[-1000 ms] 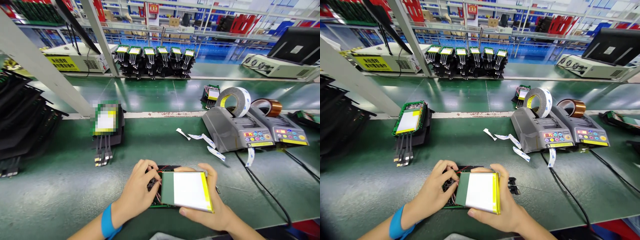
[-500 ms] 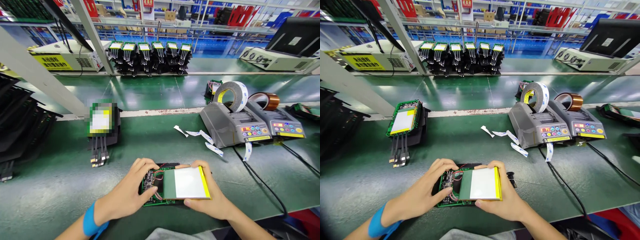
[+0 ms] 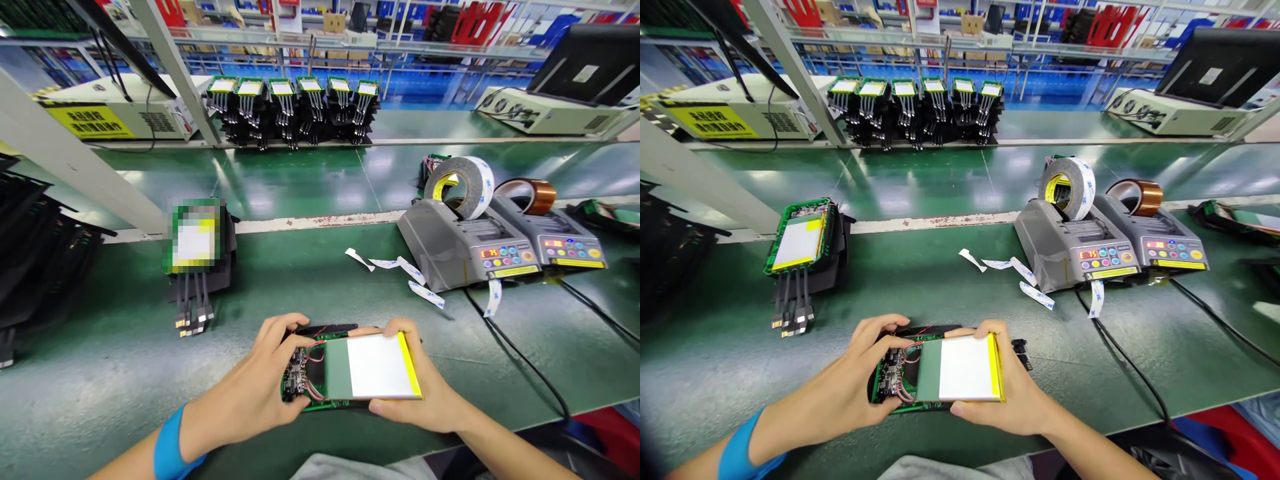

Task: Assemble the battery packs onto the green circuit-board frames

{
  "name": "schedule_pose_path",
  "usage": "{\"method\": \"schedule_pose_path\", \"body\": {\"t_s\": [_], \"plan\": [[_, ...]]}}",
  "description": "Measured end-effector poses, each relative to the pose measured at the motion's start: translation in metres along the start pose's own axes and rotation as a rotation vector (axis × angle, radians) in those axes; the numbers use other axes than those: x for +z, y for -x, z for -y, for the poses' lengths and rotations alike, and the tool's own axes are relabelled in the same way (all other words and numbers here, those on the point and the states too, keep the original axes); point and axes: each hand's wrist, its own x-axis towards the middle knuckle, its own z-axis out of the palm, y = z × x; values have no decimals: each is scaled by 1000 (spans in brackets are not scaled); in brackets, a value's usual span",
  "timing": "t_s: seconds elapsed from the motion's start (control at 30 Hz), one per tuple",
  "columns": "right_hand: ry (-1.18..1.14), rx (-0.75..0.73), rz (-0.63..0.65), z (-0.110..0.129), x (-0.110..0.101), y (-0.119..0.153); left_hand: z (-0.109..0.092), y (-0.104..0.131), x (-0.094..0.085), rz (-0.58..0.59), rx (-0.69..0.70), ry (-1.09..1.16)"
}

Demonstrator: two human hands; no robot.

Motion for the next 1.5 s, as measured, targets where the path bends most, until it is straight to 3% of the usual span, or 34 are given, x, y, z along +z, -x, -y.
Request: {"method": "schedule_pose_path", "body": {"t_s": [0.17,0.33,0.57,0.67,0.83,0.93,1.03,1.1,1.27,1.4,1.5], "plan": [[42,2,16,2,0,-3,-3,-6,7,-15,-23,56],[246,-30,51,3,2,-6,-5,-10,12,-56,-73,33],[334,-20,51,0,-1,-4,-3,-2,-18,82,-44,-31],[307,-9,60,0,-1,-5,-2,-6,-21,28,-38,-104],[344,-1,71,2,-2,-6,7,-20,-3,-123,72,-117],[512,-11,34,7,-5,-4,12,-19,10,-260,-6,-66],[697,17,51,19,-7,-1,16,-10,19,-304,-103,8],[797,75,114,29,-5,1,18,-1,21,-247,-115,78],[1073,68,167,43,3,1,23,16,16,58,-114,152],[1213,-13,182,31,0,-2,24,20,17,77,-117,176],[1184,-105,192,18,-8,-2,26,21,21,69,-96,200]]}}
